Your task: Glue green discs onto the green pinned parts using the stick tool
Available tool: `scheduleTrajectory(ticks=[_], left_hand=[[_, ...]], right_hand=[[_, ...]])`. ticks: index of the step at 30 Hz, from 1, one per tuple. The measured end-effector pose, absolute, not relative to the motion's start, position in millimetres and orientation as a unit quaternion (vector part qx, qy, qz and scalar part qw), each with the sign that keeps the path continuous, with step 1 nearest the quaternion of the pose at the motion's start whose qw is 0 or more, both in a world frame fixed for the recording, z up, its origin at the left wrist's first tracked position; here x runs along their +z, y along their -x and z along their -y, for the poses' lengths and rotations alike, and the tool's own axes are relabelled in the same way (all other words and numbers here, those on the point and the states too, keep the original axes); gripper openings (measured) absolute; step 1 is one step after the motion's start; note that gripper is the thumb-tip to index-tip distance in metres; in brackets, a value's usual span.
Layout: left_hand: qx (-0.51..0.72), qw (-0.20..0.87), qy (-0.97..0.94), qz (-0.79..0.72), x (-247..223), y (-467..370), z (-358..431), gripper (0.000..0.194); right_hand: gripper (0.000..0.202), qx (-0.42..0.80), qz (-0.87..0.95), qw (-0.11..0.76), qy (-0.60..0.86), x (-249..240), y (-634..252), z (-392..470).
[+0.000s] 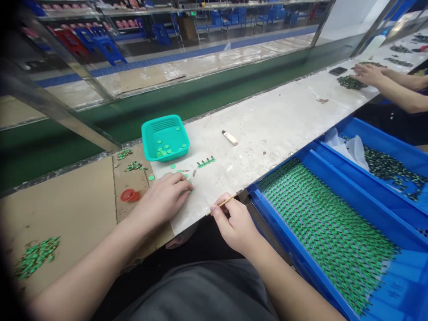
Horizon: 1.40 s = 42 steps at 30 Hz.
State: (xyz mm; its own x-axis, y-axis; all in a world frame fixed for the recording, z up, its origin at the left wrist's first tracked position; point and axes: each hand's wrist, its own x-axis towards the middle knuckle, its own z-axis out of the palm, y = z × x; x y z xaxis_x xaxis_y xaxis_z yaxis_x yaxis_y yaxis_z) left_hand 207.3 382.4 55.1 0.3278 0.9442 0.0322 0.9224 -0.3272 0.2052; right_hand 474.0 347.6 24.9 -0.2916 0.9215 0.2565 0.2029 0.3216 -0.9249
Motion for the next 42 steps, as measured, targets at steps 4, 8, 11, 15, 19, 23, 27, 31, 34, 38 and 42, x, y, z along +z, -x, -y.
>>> scheduleTrajectory(ticks=[4, 8, 11, 15, 19, 23, 27, 31, 34, 38, 42], left_hand=[[0.058, 0.076, -0.826, -0.555, 57.2, -216.8, -372.0, 0.019], [0.085, 0.101, -0.829, -0.544, 58.8, -216.1, -354.5, 0.017], [0.133, 0.121, -0.802, -0.57, 56.1, -199.3, -329.2, 0.018], [0.21, 0.106, -0.711, -0.662, 42.9, -163.0, -276.0, 0.021], [0.259, 0.057, -0.643, -0.718, 24.9, -143.0, -236.9, 0.025], [0.289, 0.059, -0.62, -0.727, 15.8, -141.8, -226.5, 0.026], [0.313, 0.085, -0.609, -0.724, 22.4, -130.5, -217.0, 0.023], [0.293, 0.079, -0.677, -0.671, 27.9, -110.1, -207.6, 0.023], [0.282, 0.051, -0.72, -0.632, 21.5, -102.6, -210.9, 0.021], [0.27, 0.01, -0.715, -0.645, 13.1, -105.6, -220.7, 0.016], [0.28, 0.018, -0.705, -0.651, 16.7, -106.8, -225.7, 0.015]], right_hand=[[0.017, 0.408, 0.697, 0.429, 0.404, 28.6, -464.5, -340.6], [0.023, 0.433, 0.69, 0.417, 0.403, 27.8, -457.6, -333.8], [0.025, 0.441, 0.683, 0.412, 0.412, 26.8, -455.3, -330.2], [0.03, 0.462, 0.685, 0.381, 0.416, 29.0, -452.1, -324.7], [0.072, 0.553, 0.657, 0.332, 0.389, 36.8, -439.2, -319.8], [0.038, 0.66, 0.601, 0.31, 0.328, 50.9, -420.5, -321.5], [0.03, 0.742, 0.518, 0.328, 0.273, 65.1, -407.0, -330.0], [0.017, 0.703, 0.534, 0.359, 0.302, 67.1, -398.2, -339.4], [0.037, 0.651, 0.56, 0.381, 0.345, 60.8, -389.0, -346.7], [0.047, 0.627, 0.562, 0.387, 0.376, 53.7, -372.5, -355.5], [0.036, 0.601, 0.563, 0.415, 0.387, 51.7, -358.2, -361.0]])
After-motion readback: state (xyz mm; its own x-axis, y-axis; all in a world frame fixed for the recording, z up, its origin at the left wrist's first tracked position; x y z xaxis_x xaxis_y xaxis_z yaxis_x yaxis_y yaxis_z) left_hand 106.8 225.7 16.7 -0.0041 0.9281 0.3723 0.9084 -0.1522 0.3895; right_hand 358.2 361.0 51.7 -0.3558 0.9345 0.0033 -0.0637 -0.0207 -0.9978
